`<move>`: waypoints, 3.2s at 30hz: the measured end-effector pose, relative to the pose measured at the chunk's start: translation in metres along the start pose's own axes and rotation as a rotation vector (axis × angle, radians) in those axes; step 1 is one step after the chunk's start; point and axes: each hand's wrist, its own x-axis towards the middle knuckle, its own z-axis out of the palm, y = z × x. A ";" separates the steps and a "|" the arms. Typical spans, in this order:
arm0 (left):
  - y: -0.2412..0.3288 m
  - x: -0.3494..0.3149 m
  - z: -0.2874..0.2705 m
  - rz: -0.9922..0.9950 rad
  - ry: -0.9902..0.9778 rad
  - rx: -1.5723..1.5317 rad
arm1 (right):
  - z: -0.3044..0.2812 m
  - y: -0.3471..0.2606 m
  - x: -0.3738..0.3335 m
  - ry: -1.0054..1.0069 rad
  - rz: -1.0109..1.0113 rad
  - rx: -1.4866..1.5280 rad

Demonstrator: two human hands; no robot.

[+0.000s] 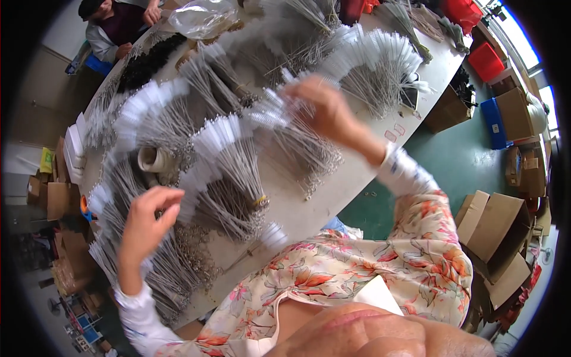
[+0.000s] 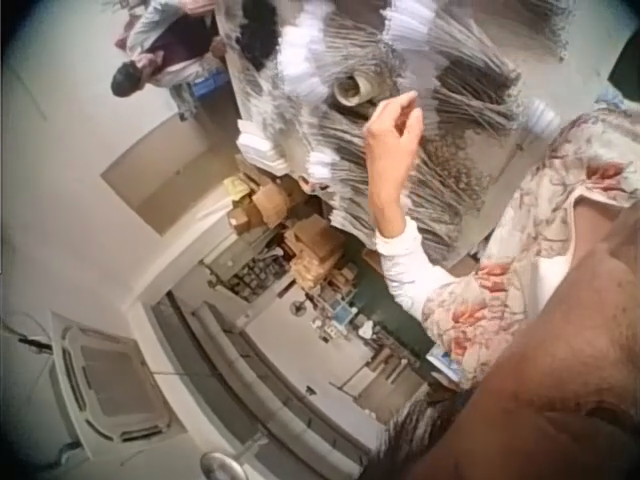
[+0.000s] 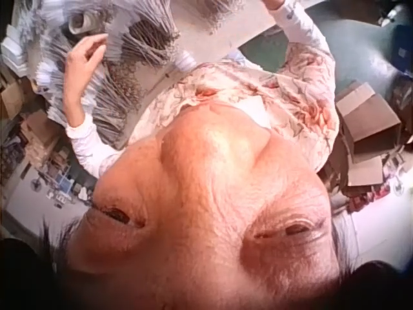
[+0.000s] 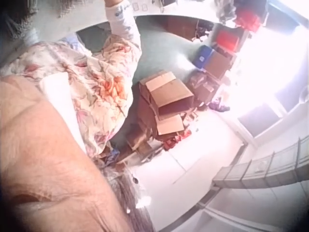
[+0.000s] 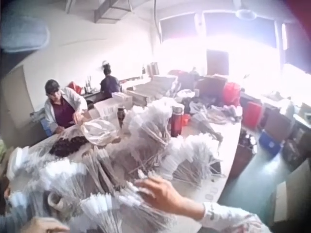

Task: Assembling small white cleaning brushes by attaching them to metal rings.

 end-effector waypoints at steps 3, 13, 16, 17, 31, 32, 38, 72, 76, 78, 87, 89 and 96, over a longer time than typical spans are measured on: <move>0.015 0.076 -0.023 0.135 -0.182 0.215 | -0.053 0.101 0.059 -0.071 0.233 -0.382; 0.033 0.302 0.032 0.583 -0.092 0.433 | -0.009 0.204 0.120 -0.364 0.767 -0.632; 0.035 0.356 0.076 0.676 0.055 0.395 | -0.020 0.198 0.113 -0.389 0.769 -0.732; 0.038 0.371 0.086 0.683 0.056 0.390 | -0.022 0.203 0.111 -0.353 0.780 -0.735; 0.046 0.433 0.119 0.846 0.050 0.518 | -0.072 0.258 0.139 -0.371 0.901 0.592; 0.047 0.434 0.120 0.849 0.043 0.519 | -0.071 0.260 0.135 -0.366 0.905 0.595; 0.059 0.453 0.129 0.627 0.144 0.213 | -0.051 0.263 0.128 -0.429 0.949 0.222; 0.088 0.453 0.171 0.519 0.445 0.462 | -0.058 0.265 0.138 -0.086 0.864 1.264; 0.083 0.464 0.175 0.459 0.323 0.315 | -0.060 0.261 0.128 -0.090 0.783 1.360; 0.075 0.465 0.181 0.531 0.419 0.318 | -0.062 0.277 0.119 -0.060 0.945 1.303; 0.058 0.472 0.179 0.606 0.626 0.316 | -0.056 0.273 0.112 -0.077 0.792 1.359; 0.070 0.464 0.178 0.562 0.547 0.294 | -0.056 0.279 0.108 -0.062 0.815 1.346; 0.078 0.465 0.189 0.338 0.516 0.518 | -0.050 0.287 0.109 -0.054 0.933 1.282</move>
